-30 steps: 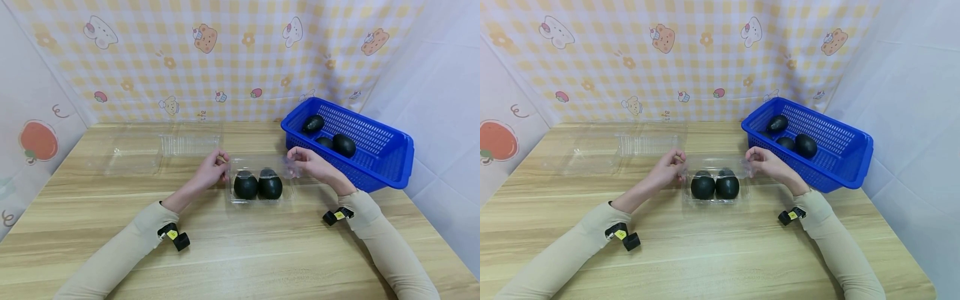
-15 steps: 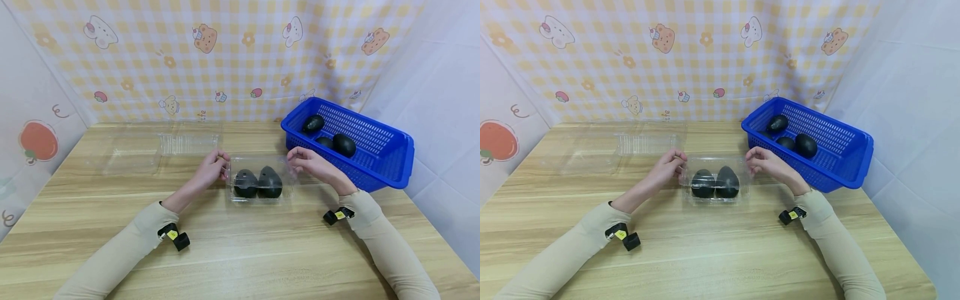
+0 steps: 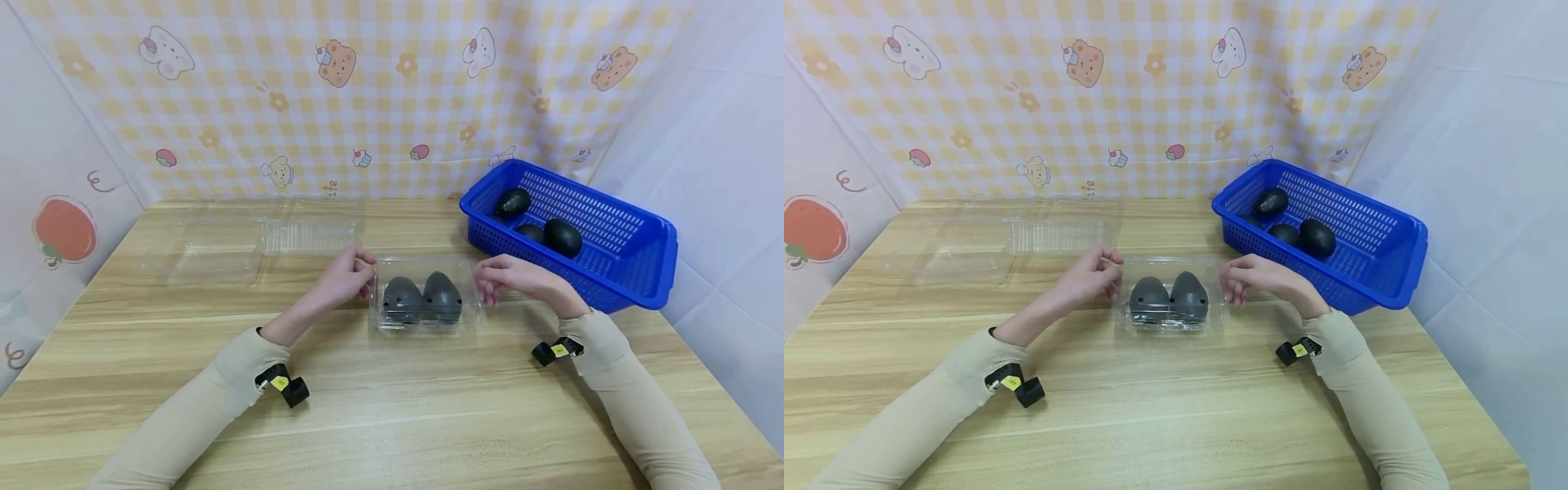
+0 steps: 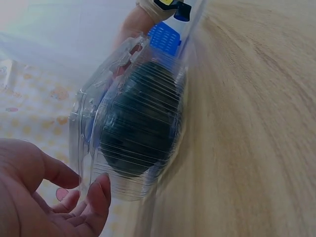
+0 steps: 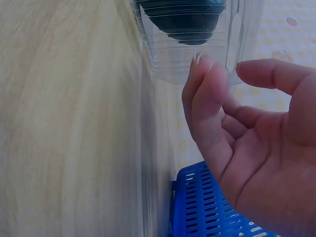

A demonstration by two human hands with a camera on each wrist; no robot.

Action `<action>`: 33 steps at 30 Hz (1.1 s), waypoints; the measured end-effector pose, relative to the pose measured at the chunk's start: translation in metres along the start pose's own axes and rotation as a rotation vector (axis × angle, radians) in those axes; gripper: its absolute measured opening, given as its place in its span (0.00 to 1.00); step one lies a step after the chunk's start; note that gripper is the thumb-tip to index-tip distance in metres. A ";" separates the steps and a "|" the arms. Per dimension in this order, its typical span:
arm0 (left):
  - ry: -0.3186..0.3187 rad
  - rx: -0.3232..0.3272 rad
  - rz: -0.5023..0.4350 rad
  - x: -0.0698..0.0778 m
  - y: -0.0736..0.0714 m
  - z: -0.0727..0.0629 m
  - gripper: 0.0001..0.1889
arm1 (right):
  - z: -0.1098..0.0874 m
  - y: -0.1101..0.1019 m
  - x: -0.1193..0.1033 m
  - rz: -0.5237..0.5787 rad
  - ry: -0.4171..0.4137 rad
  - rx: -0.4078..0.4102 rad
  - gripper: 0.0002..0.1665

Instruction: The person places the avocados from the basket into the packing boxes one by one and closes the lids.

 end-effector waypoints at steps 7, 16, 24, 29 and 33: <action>0.003 -0.048 0.127 0.006 -0.001 -0.005 0.16 | -0.002 0.001 -0.002 0.024 0.007 -0.062 0.18; 0.000 -0.159 0.241 0.007 -0.001 -0.007 0.16 | -0.001 0.003 -0.003 0.059 0.013 -0.087 0.14; -0.019 -0.219 0.180 0.009 0.000 -0.009 0.10 | -0.002 0.001 0.000 0.109 -0.001 -0.078 0.19; -0.032 -0.203 0.154 0.009 -0.001 -0.010 0.20 | -0.002 0.000 0.003 0.178 -0.010 -0.061 0.21; -0.042 -0.196 0.142 0.010 -0.002 -0.010 0.24 | -0.002 -0.002 0.004 0.217 -0.004 -0.031 0.24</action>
Point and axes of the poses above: each hand's wrist, its own z-axis towards the middle knuckle, its own y-axis out of the palm, x = y × z, the point moved 4 cm from there along z, towards the middle knuckle, and after that the axes turned 9 degrees about -y, right-handed, at the moved point
